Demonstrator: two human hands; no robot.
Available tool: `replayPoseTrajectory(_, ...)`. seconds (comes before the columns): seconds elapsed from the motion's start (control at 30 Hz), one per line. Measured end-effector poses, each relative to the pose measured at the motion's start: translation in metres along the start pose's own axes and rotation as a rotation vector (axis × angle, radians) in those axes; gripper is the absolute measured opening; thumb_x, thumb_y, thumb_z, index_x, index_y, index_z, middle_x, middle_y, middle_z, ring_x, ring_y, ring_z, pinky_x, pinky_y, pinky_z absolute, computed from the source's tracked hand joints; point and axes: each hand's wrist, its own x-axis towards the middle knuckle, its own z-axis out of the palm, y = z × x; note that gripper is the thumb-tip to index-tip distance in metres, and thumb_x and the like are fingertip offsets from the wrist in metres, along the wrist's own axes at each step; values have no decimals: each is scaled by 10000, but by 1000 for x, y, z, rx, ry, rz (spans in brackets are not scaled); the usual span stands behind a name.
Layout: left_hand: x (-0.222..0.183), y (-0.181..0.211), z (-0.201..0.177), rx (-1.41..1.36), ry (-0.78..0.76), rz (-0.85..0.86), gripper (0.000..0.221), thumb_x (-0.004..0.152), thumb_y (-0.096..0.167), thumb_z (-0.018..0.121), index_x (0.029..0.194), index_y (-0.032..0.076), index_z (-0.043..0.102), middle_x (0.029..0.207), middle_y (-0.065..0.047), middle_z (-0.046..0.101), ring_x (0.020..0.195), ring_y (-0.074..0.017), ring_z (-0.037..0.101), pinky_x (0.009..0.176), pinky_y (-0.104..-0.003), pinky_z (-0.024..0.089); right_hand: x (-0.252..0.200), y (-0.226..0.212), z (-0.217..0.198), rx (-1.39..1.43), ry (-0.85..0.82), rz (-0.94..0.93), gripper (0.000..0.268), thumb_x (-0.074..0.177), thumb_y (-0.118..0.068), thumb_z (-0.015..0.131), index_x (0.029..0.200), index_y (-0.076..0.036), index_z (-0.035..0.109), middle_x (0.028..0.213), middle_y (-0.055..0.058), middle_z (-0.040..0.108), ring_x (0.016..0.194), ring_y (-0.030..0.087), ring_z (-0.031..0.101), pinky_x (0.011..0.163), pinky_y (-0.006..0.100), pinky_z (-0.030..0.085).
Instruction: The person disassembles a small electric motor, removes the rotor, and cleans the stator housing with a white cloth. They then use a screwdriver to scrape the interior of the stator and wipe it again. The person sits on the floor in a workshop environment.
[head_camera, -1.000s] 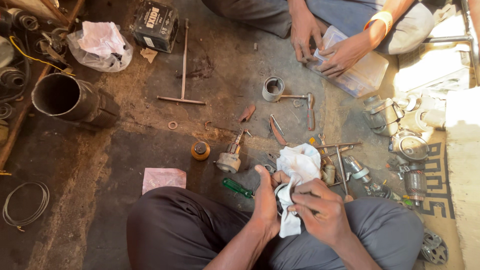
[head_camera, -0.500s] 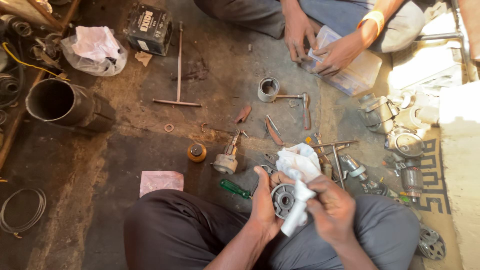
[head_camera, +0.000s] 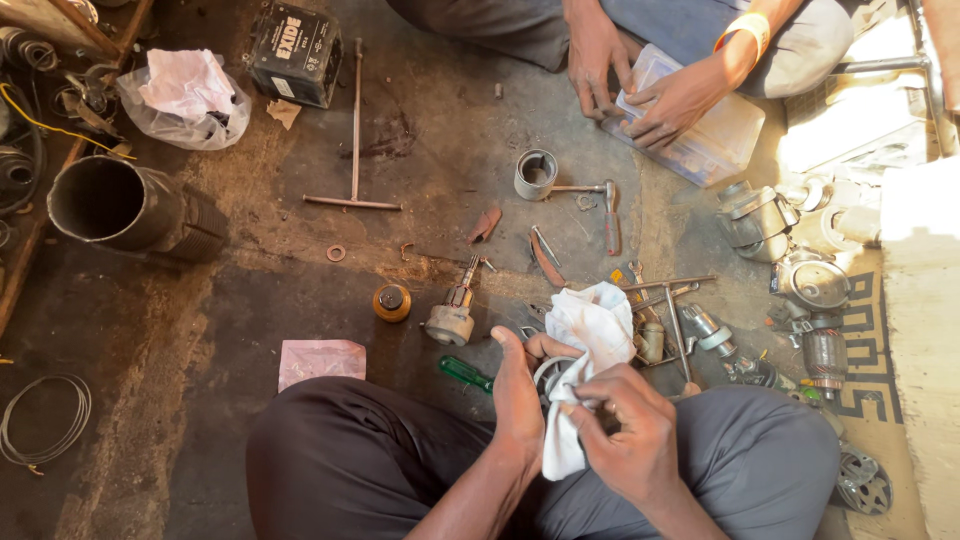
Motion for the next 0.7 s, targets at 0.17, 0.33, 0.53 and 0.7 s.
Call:
replayPoseTrajectory(0.17,0,-4,1,-10,-25,45,849,1032,669,203,826,-13,665,767,-82,628,705,-148,580,691,-291,526,-7,9,4,12,85,105,159,778,16,794,872,17,665,797,29,624,668,60,582,532,226,479)
replayPoseTrajectory(0.33,-2,-4,2,70,-1,126,832,1026,643,197,823,-13,666,764,-90,649,720,-157,601,708,-304,536,-14,17,18,265,107,281,166,823,60,780,812,41,616,833,17,542,702,46,475,565,233,407)
replayPoseTrajectory(0.53,-4,-5,-2,69,-31,158,834,1056,629,209,808,-26,662,762,-98,652,721,-155,604,714,-307,544,-12,29,8,542,-105,226,179,810,127,766,808,61,599,936,49,506,823,64,520,690,228,467)
replayPoseTrajectory(0.7,2,-4,-3,-52,-43,-26,841,1048,663,200,803,0,657,749,-85,642,686,-142,594,688,-297,536,-13,31,7,503,-37,261,142,820,119,727,804,51,603,927,52,539,737,61,576,592,221,492)
